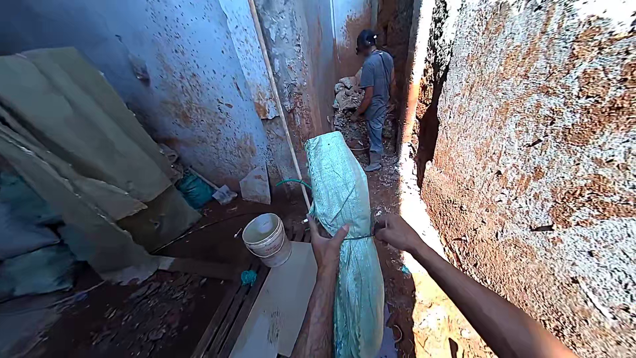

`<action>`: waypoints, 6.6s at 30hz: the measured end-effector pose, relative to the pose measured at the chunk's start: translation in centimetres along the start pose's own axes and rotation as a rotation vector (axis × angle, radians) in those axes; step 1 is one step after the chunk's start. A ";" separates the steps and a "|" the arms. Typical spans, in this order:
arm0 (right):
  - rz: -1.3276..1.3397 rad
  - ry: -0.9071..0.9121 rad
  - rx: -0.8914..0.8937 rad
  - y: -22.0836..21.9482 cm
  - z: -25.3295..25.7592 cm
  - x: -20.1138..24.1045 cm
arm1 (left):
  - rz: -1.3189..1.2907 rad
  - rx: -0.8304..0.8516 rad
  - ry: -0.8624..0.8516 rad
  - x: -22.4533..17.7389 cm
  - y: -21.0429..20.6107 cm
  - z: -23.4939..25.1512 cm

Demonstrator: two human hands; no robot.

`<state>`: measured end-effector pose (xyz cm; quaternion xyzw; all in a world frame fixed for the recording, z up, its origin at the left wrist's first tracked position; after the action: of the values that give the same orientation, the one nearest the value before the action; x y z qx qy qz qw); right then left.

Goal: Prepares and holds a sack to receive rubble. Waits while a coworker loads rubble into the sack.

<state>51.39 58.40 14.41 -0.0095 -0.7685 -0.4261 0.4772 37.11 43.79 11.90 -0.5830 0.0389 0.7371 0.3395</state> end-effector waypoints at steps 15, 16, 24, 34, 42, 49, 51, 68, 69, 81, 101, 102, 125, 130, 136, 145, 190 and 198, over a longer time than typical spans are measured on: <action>0.518 0.052 -0.142 -3.8 -1.0 -4.8 | -0.095 -0.094 0.006 3.3 -1.0 -1.8; 0.601 0.016 -0.189 -4.7 -1.2 -4.9 | -0.101 -0.090 0.004 3.4 -0.9 -2.0; 0.929 -0.182 -0.501 -7.8 -4.2 -8.2 | 0.081 0.036 0.001 5.8 -1.6 -6.2; -0.271 -0.162 -0.456 -1.5 -13.1 -18.1 | -0.025 0.227 0.206 10.3 -7.9 -16.0; 0.023 -0.216 -0.624 1.4 -16.9 -20.5 | -0.173 0.222 0.327 10.9 -11.6 -19.3; 0.661 -0.306 -0.809 -2.5 -16.4 -22.0 | -0.110 0.264 0.286 10.9 -12.2 -19.4; 0.226 -0.304 -0.744 -1.9 -16.9 -22.1 | -0.074 0.282 0.274 11.4 -12.2 -19.2; -0.182 -0.471 -0.304 3.0 4.5 -22.7 | -0.141 0.200 0.439 25.3 -15.0 -0.2; -0.378 -0.464 -0.245 3.2 7.9 -21.5 | -0.142 0.172 0.453 26.8 -15.0 2.4; 0.228 -0.180 -0.196 6.3 45.5 -10.8 | -0.086 -0.032 0.365 34.7 -13.2 39.9; 0.081 0.574 0.026 15.3 76.7 -12.2 | -0.200 -0.252 0.192 44.7 -20.9 60.3; 0.202 0.561 0.133 16.7 79.3 -13.3 | -0.203 -0.297 0.182 46.1 -21.9 61.0; 0.041 0.370 0.242 18.6 89.4 -9.5 | -0.063 -0.853 -0.080 48.4 -29.1 67.5; 0.427 0.329 0.428 14.4 89.8 -7.9 | -0.124 -0.817 -0.128 46.8 -25.6 66.7; 0.136 0.494 0.485 11.3 89.0 -5.5 | -0.185 -0.802 -0.233 44.7 -22.8 65.3; -0.439 0.591 0.656 8.6 87.1 -2.3 | -0.319 -0.884 -0.503 45.9 -20.9 64.3; -0.686 0.826 0.376 3.0 95.6 0.1 | -0.062 -2.103 0.663 67.3 -23.6 18.3; -0.176 0.707 -0.090 21.7 102.0 7.1 | 0.088 -1.795 0.532 61.0 -16.2 26.7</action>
<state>-17.32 137.19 15.19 0.1834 -0.5345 -0.4757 0.6741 18.25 96.07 -28.23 -0.7743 -0.4461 0.3459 -0.2859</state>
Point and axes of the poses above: each hand's wrist, its own z-axis towards the middle knuckle, its own y-axis out of the back of the hand, x = y × z, the point moved 2 cm from there along z, towards the middle knuckle, and after that the axes turned 6 degrees about -y, right-handed, at the moved point
